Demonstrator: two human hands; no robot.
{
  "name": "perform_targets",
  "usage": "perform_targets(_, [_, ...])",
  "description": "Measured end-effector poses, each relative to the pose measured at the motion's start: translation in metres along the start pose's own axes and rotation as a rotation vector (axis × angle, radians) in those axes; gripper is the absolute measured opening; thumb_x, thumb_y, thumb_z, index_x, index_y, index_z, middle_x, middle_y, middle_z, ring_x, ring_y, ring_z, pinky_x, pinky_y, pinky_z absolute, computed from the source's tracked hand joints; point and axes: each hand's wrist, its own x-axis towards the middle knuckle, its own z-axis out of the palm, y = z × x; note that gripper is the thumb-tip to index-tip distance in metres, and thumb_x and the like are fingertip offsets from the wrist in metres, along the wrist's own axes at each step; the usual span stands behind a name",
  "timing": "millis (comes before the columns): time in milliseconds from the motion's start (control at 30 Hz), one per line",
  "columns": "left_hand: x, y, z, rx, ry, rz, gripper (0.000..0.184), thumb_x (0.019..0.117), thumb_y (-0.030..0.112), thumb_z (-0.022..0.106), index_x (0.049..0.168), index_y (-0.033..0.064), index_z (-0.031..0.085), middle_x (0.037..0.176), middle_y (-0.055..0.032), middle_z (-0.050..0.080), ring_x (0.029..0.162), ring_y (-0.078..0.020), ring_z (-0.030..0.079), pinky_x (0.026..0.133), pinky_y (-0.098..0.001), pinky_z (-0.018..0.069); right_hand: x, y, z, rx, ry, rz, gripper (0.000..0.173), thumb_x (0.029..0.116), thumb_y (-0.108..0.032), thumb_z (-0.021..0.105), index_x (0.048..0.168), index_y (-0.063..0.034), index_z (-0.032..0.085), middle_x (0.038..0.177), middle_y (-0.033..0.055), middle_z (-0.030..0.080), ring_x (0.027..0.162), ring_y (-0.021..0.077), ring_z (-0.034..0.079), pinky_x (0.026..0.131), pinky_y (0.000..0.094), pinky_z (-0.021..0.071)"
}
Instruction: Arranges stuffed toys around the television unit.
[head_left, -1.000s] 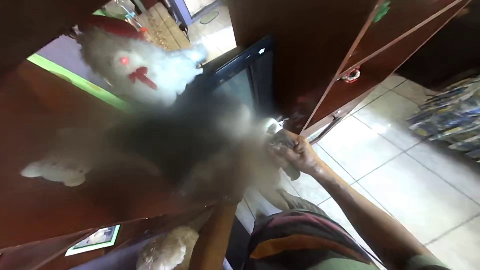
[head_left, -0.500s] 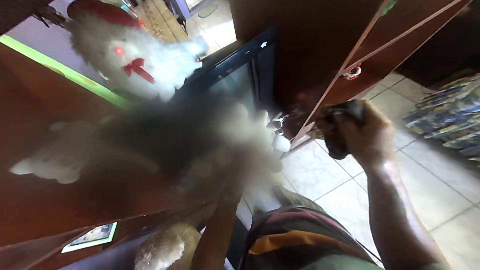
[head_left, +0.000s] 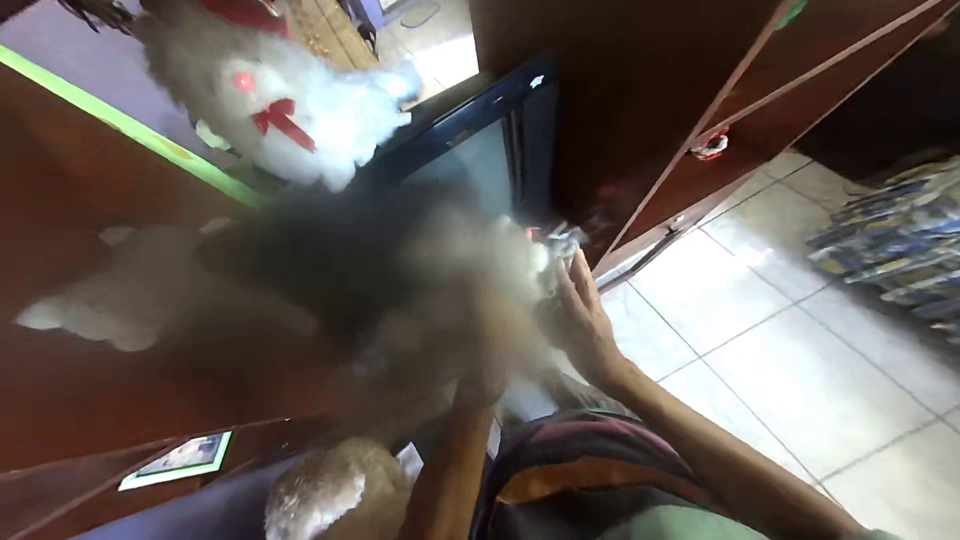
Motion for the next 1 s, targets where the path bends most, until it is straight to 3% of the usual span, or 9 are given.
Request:
perform_targets(100, [0.003,0.022,-0.008,-0.044,-0.088,0.104,0.036,0.1129,0.029,0.028,0.124,0.0103,0.056,0.101,0.0004,0.067,0.094,-0.0041,0.067,0.082,-0.024,0.0587,0.002,0.02,-0.027,0.248,-0.041,0.482,0.037,0.1025,-0.011,0.05,0.133,0.0073,0.059,0.107,0.0155,0.071,0.09,0.0191,0.07,0.082,0.0399,0.0587])
perform_targets(167, [0.0,0.029,-0.008,0.034,-0.077,0.077,0.037,0.1131,0.03,0.027,0.121,0.0112,0.058,0.095,0.0016,0.067,0.089,-0.0033,0.067,0.078,-0.0223,0.0578,0.013,0.023,-0.054,0.426,0.09,0.519,0.031,0.1046,-0.024,0.041,0.113,-0.0013,0.061,0.074,-0.0029,0.062,0.061,0.0055,0.061,0.061,0.029,0.0575])
perform_targets(300, [0.006,0.01,-0.015,0.042,-0.137,0.104,0.036,0.108,0.042,0.042,0.123,0.0124,0.058,0.098,0.0013,0.069,0.092,-0.0066,0.068,0.081,-0.0277,0.0597,0.038,-0.016,-0.1,0.461,0.389,0.174,0.017,0.1075,-0.033,0.043,0.111,-0.0216,0.054,0.073,-0.0198,0.06,0.063,-0.0027,0.061,0.061,0.0225,0.0571])
perform_targets(433, [-0.005,-0.007,-0.009,0.174,-0.176,0.153,0.033,0.108,0.034,0.041,0.122,0.0055,0.052,0.096,0.0066,0.065,0.091,0.0008,0.065,0.082,-0.0231,0.0574,0.056,-0.042,-0.088,0.29,0.001,-0.053,0.061,0.0983,-0.031,0.063,0.147,0.0003,0.046,0.13,0.0076,0.064,0.103,0.0021,0.065,0.088,0.0235,0.057])
perform_targets(467, [-0.007,-0.009,-0.007,0.192,-0.185,0.166,0.036,0.1075,0.034,0.041,0.124,0.003,0.05,0.097,0.006,0.064,0.091,0.0008,0.065,0.083,-0.0235,0.0575,0.061,-0.04,-0.075,0.328,-0.081,-0.011,0.062,0.0937,-0.028,0.068,0.146,0.0005,0.049,0.127,0.0062,0.066,0.101,0.0002,0.065,0.087,0.0216,0.0559])
perform_targets(567, [-0.007,-0.008,-0.009,0.21,-0.184,0.186,0.041,0.107,0.036,0.042,0.125,0.0004,0.05,0.098,0.0052,0.064,0.093,0.001,0.064,0.085,-0.0234,0.0569,0.065,-0.034,-0.053,0.512,-0.157,0.147,0.02,0.091,-0.02,0.07,0.105,-0.0078,0.063,0.076,-0.0115,0.064,0.062,-0.0077,0.058,0.059,0.0128,0.0521])
perform_targets(767, [-0.009,-0.005,-0.013,0.22,-0.172,0.135,0.031,0.1071,0.024,0.037,0.121,-0.0018,0.05,0.094,0.002,0.061,0.089,0.0007,0.063,0.084,-0.0212,0.0552,0.064,-0.038,-0.051,0.511,-0.132,0.278,0.01,0.091,-0.015,0.055,0.083,-0.0168,0.059,0.06,-0.0162,0.054,0.052,-0.0078,0.051,0.052,0.0142,0.047])
perform_targets(867, [-0.011,-0.007,-0.013,0.237,-0.183,0.111,0.034,0.1057,0.022,0.037,0.123,-0.0048,0.048,0.096,0.0012,0.06,0.091,0.0019,0.062,0.085,-0.0203,0.0547,0.073,-0.04,-0.045,0.59,-0.063,0.521,0.019,0.0965,-0.017,0.05,0.08,-0.0193,0.06,0.058,-0.0132,0.054,0.049,-0.0037,0.051,0.049,0.0168,0.0459])
perform_targets(1000, [-0.013,-0.009,-0.017,0.21,-0.135,0.136,0.033,0.1047,0.028,0.043,0.121,-0.0006,0.048,0.095,0.0028,0.062,0.09,0.0004,0.064,0.083,-0.0231,0.0569,0.083,-0.015,-0.058,0.737,0.165,0.738,0.019,0.1055,-0.021,0.05,0.098,-0.0117,0.065,0.064,-0.0049,0.063,0.049,0.0051,0.056,0.047,0.024,0.0502])
